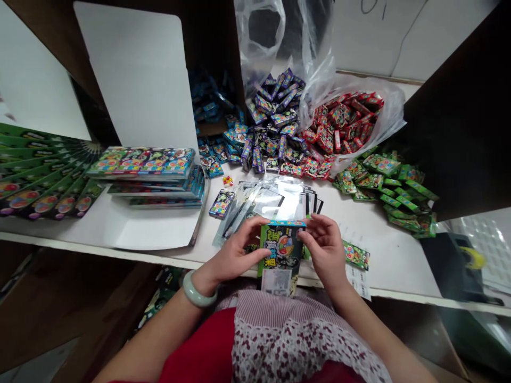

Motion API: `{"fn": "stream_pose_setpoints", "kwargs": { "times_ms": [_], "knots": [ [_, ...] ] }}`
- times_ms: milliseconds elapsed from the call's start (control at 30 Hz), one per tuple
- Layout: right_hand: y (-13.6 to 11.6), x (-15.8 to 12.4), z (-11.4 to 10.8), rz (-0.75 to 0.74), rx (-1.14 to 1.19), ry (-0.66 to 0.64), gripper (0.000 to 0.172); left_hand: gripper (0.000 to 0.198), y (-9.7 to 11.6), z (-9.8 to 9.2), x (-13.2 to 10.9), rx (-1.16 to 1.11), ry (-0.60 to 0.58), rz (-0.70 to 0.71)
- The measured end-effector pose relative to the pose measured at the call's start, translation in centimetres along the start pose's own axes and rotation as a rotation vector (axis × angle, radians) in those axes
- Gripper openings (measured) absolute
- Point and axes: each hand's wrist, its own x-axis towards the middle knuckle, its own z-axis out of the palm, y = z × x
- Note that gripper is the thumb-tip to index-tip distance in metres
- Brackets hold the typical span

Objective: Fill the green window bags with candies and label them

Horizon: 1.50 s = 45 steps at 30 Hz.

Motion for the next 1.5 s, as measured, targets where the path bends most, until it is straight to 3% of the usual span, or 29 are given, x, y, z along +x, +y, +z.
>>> {"fn": "stream_pose_setpoints", "kwargs": {
  "times_ms": [100,200,300,400,467,567,633,800,1000,1200,1333,1500],
  "knots": [
    [-0.3,0.3,-0.5,-0.096,-0.139,-0.093,0.015,0.046,-0.2,0.3,0.0,0.012,0.065,0.041],
    [-0.9,1.3,-1.3,-0.14,-0.192,-0.221,0.011,0.026,0.0,1.1,0.5,0.027,0.22,0.1],
    [-1.8,2.5,-1.6,-0.029,-0.113,-0.297,0.012,0.007,0.6,1.9,1.5,0.038,0.379,0.137],
    [-2.4,3.3,-1.4,0.097,-0.01,-0.325,0.021,0.01,1.2,2.1,2.3,0.057,0.442,0.115],
    [-2.6,3.5,-1.4,0.081,-0.027,-0.355,0.023,0.011,1.3,2.1,2.5,0.04,0.445,0.094],
    [-2.9,3.6,-1.3,-0.035,-0.089,-0.409,0.011,0.008,1.2,2.0,2.6,-0.06,0.466,0.051],
    [-3.2,3.7,-1.1,-0.078,-0.115,-0.421,0.012,0.016,1.0,2.0,2.7,-0.133,0.473,0.027],
    [-3.9,4.5,-0.5,0.027,-0.239,-0.399,0.014,0.012,1.0,1.5,3.1,0.028,0.408,0.051],
    [-4.2,5.1,0.1,0.138,-0.232,-0.428,0.02,0.008,1.2,0.1,3.3,0.216,0.301,0.165],
    [-4.6,5.0,0.6,0.084,-0.269,-0.435,0.015,0.011,1.5,-0.2,3.4,0.232,0.29,0.226],
    [-4.6,5.0,0.4,0.023,-0.246,-0.439,0.016,0.006,2.2,-0.1,4.0,0.242,0.338,0.113],
    [-4.1,4.9,0.1,-0.094,-0.259,-0.429,0.012,0.007,2.7,-0.3,4.7,0.13,0.265,-0.004]
  ]
}}
